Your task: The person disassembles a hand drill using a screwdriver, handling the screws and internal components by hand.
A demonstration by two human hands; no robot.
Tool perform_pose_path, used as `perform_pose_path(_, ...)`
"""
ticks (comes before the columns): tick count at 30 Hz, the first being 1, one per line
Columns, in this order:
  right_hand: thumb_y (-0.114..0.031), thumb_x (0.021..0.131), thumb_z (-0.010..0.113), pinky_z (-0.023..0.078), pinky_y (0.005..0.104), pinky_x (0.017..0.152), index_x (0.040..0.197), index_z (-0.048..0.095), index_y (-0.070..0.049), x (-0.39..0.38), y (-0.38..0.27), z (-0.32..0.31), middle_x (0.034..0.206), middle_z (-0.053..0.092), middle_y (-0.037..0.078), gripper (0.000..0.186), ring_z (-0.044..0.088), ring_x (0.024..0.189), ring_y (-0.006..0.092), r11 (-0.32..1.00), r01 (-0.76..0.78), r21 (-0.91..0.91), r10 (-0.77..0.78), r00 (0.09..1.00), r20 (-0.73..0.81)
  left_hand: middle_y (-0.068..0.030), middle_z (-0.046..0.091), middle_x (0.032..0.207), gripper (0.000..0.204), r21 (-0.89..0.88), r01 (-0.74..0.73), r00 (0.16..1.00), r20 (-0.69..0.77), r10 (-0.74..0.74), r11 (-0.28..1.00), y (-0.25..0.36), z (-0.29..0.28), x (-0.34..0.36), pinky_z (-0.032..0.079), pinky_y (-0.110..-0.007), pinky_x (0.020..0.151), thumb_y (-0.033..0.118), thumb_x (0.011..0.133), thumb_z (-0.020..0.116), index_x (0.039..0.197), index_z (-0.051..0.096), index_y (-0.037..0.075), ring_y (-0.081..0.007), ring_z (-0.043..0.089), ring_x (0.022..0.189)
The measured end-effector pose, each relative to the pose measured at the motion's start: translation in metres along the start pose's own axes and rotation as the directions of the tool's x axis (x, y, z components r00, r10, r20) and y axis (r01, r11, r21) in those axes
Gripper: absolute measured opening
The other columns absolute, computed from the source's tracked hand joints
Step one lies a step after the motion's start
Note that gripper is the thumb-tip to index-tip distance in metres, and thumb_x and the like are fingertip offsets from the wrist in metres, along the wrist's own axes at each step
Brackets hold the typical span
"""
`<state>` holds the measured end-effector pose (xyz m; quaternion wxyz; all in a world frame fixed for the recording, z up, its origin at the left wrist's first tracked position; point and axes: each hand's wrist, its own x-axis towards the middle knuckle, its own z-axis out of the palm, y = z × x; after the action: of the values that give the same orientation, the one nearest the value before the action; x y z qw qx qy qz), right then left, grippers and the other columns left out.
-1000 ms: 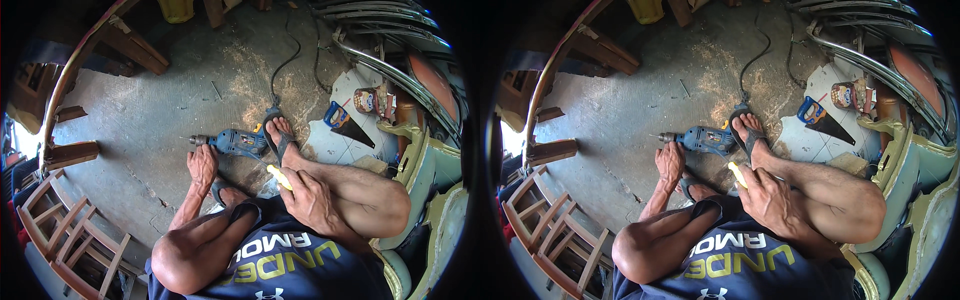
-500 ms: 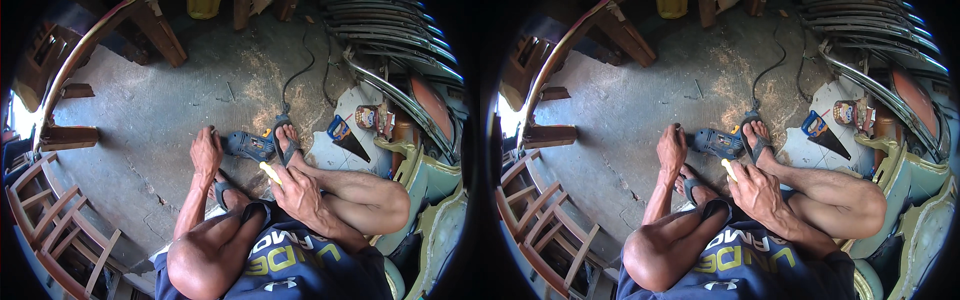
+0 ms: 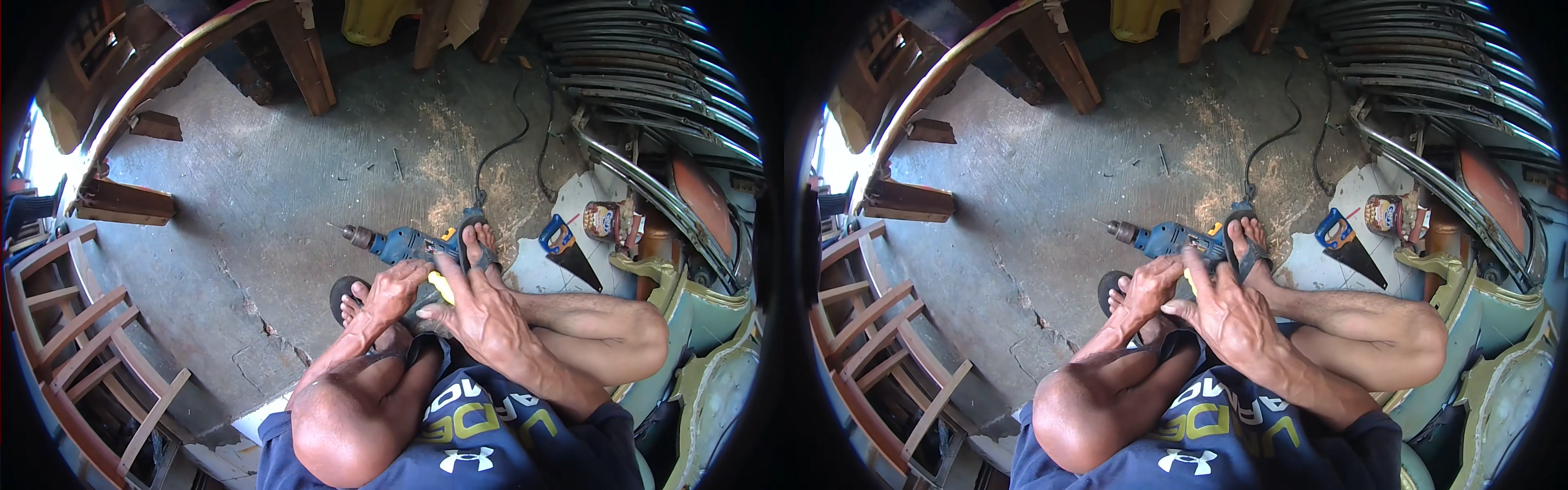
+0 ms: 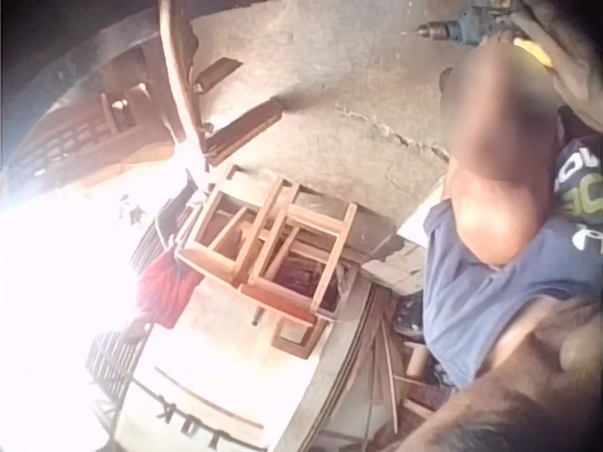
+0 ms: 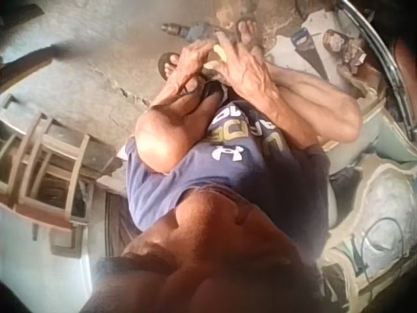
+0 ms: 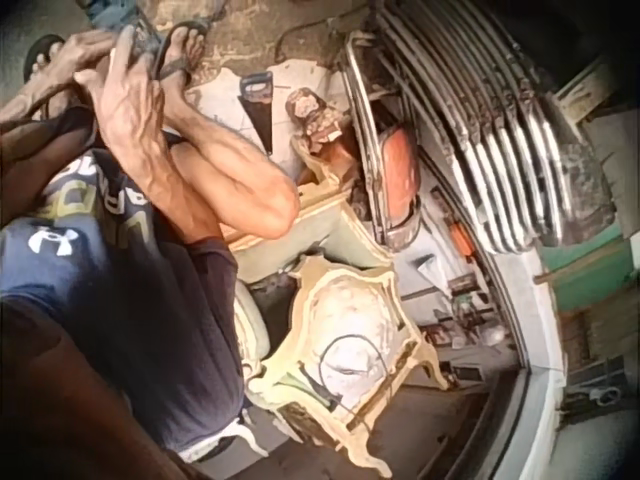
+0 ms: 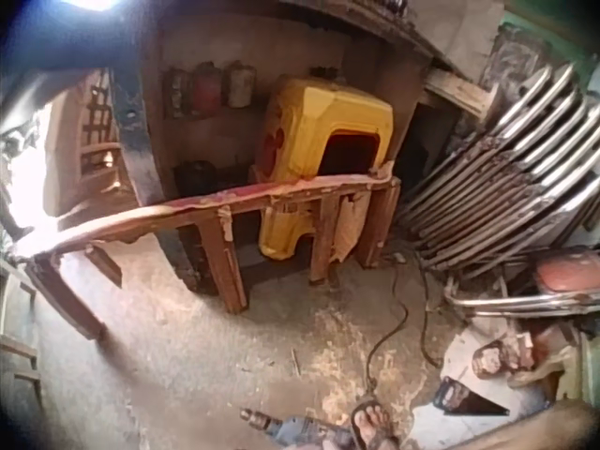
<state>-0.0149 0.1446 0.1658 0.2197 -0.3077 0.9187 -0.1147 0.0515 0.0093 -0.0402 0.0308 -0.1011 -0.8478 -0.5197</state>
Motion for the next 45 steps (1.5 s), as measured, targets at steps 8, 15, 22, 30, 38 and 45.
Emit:
perform_pose_path(8, -0.013, 0.096, 0.064, 0.053, 0.0459, 0.075, 0.123, 0.064, -0.001, -0.009, 0.016, 0.005, 0.104, 0.054, 0.021, 0.03, 0.063, 0.095, 0.037, 0.996, 0.076, -0.044, -0.077, 0.997, -0.031, -0.0119, 0.073, 0.11, 0.026, -0.031, 0.015, 0.995, -0.102, -0.019, 0.999, 0.013, 0.006, 0.016, 0.06, -0.04, 0.086, -0.002, 0.083, 0.07, 0.108, 0.07, 0.006, -0.0322, 0.071, 0.106)
perform_pose_path(15, 0.001, 0.091, 0.059, 0.056, 0.0449, 0.088, 0.144, 0.051, 0.001, -0.008, 0.004, 0.009, 0.121, 0.053, 0.024, 0.053, 0.063, 0.107, 0.0421, 0.972, 0.016, 0.236, -0.016, 1.0, -0.003, -0.0143, 0.072, 0.1, 0.024, 0.134, 0.131, 0.987, 0.078, -0.142, 0.982, 0.005, -0.003, 0.007, 0.061, -0.04, 0.074, -0.001, 0.08, 0.066, 0.103, 0.068, 0.004, -0.0329, 0.072, 0.093)
perform_pose_path(22, -0.002, 0.094, 0.059, 0.057, 0.045, 0.087, 0.149, 0.044, 0.0, -0.008, 0.002, 0.01, 0.124, 0.051, 0.026, 0.057, 0.064, 0.106, 0.0429, 0.976, 0.015, 0.217, -0.028, 0.998, 0.057, -0.013, 0.069, 0.095, 0.019, 0.093, -0.026, 0.988, -0.15, 0.04, 0.995, 0.008, 0.0, 0.01, 0.058, -0.042, 0.066, 0.005, 0.082, 0.07, 0.101, 0.065, 0.005, -0.0319, 0.07, 0.083)
perform_pose_path(30, -0.004, 0.093, 0.062, 0.058, 0.0448, 0.077, 0.151, 0.042, -0.004, -0.005, 0.014, 0.021, 0.122, 0.051, 0.022, 0.062, 0.066, 0.097, 0.0404, 0.985, 0.092, 0.149, -0.084, 0.995, -0.056, -0.0159, 0.07, 0.094, 0.018, 0.047, 0.109, 0.985, -0.139, -0.101, 0.993, 0.007, 0.01, 0.01, 0.059, -0.043, 0.069, 0.005, 0.087, 0.067, 0.105, 0.066, 0.004, -0.0347, 0.071, 0.082)
perform_pose_path(38, -0.006, 0.092, 0.062, 0.059, 0.0454, 0.072, 0.156, 0.037, -0.01, -0.002, 0.003, 0.018, 0.118, 0.053, 0.021, 0.07, 0.067, 0.09, 0.039, 0.975, 0.102, 0.196, -0.097, 0.995, -0.038, -0.0103, 0.064, 0.083, 0.01, 0.1, 0.09, 0.994, -0.064, -0.084, 0.991, 0.0, 0.011, -0.003, 0.057, -0.043, 0.065, 0.006, 0.084, 0.068, 0.092, 0.062, 0.007, -0.0296, 0.067, 0.08)
perform_pose_path(45, -0.009, 0.093, 0.064, 0.059, 0.0449, 0.074, 0.144, 0.051, -0.004, -0.005, 0.011, 0.027, 0.122, 0.057, 0.021, 0.053, 0.069, 0.093, 0.0389, 0.977, 0.155, 0.148, -0.147, 0.987, -0.065, -0.0099, 0.063, 0.082, 0.01, 0.181, 0.05, 0.997, -0.07, -0.038, 0.982, -0.007, 0.01, 0.006, 0.056, -0.043, 0.065, 0.007, 0.084, 0.067, 0.092, 0.062, 0.007, -0.0294, 0.067, 0.078)
